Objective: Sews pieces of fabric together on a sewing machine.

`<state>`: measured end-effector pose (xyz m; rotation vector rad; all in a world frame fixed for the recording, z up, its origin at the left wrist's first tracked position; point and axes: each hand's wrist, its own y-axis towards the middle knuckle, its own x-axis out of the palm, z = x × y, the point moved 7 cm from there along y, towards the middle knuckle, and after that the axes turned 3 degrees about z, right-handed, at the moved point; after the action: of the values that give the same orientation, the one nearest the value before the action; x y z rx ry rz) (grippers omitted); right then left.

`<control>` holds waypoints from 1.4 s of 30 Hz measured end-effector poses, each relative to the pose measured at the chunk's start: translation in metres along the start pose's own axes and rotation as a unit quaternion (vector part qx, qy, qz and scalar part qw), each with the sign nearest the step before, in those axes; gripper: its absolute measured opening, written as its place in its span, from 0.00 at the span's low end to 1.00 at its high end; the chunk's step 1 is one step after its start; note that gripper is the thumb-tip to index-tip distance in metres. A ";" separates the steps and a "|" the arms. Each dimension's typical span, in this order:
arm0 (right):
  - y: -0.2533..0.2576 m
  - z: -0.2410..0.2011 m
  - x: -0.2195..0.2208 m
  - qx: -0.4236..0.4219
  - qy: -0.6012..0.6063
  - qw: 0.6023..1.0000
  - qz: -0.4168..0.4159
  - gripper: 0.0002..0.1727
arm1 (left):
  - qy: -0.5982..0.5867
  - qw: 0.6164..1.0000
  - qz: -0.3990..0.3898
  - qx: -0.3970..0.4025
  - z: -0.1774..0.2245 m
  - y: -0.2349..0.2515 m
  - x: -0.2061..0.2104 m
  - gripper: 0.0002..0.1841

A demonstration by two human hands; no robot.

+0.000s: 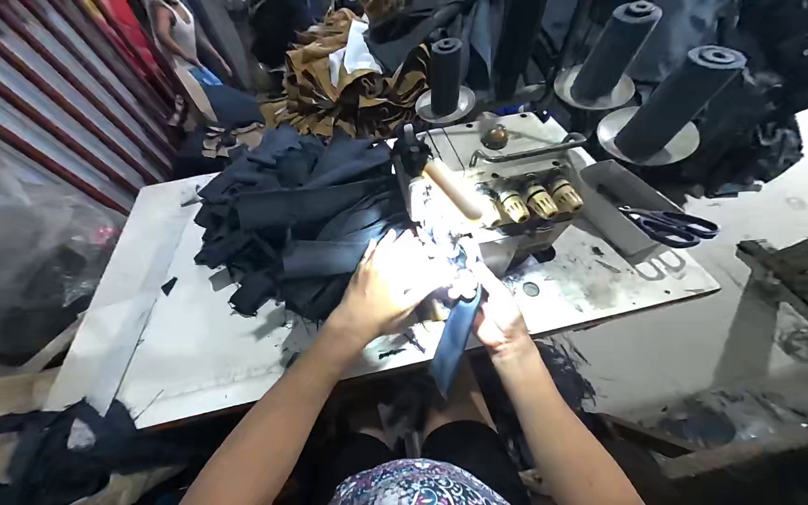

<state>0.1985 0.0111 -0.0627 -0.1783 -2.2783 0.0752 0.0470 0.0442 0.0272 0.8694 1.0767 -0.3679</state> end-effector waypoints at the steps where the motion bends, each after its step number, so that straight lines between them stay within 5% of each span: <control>1: -0.007 0.000 0.006 -0.006 -0.056 0.998 -0.014 0.14 | -0.024 0.999 -0.019 -0.029 -0.003 0.000 -0.003 0.29; 3: -0.025 0.000 0.023 -0.022 -0.160 0.985 -0.057 0.09 | -0.091 0.991 -0.024 -0.098 0.004 -0.006 -0.015 0.36; 5: -0.045 0.000 0.044 -0.028 -0.189 0.969 -0.155 0.06 | -0.136 0.984 0.040 -0.105 0.032 -0.013 -0.036 0.30; 8: -0.074 -0.005 0.070 0.000 -0.106 0.933 -0.343 0.07 | -0.172 0.979 0.091 -0.064 0.057 -0.027 -0.070 0.14; 11: -0.078 -0.026 0.073 -0.008 -0.024 0.901 -0.433 0.14 | -0.048 0.983 0.161 -0.073 0.023 -0.028 -0.126 0.16; 13: -0.064 -0.031 0.061 -0.011 -0.013 0.918 -0.396 0.14 | 0.095 0.969 0.183 -0.139 -0.028 -0.025 -0.151 0.20; 15: -0.040 -0.016 0.042 0.009 -0.037 0.962 -0.270 0.11 | 0.156 0.956 0.178 -0.173 -0.061 -0.023 -0.147 0.17; 19: -0.017 0.012 0.017 0.057 -0.040 0.988 -0.138 0.12 | 0.082 0.990 0.113 0.019 0.004 -0.030 -0.062 0.15; 22: -0.014 0.010 0.003 0.038 0.041 0.987 -0.152 0.11 | -0.008 0.996 0.039 0.085 0.012 -0.039 -0.011 0.17; 33: 0.007 0.008 0.004 0.017 0.136 0.976 -0.171 0.12 | 0.050 0.998 0.010 -0.021 0.026 -0.030 -0.003 0.26; 42: 0.011 0.007 0.007 0.015 0.115 0.980 -0.163 0.11 | 0.034 0.999 -0.027 0.010 0.000 -0.005 -0.003 0.29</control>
<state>0.1900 0.0231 -0.0632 0.1957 -2.0456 -0.0782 0.0422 0.0409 0.0278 0.8763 1.1639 -0.3974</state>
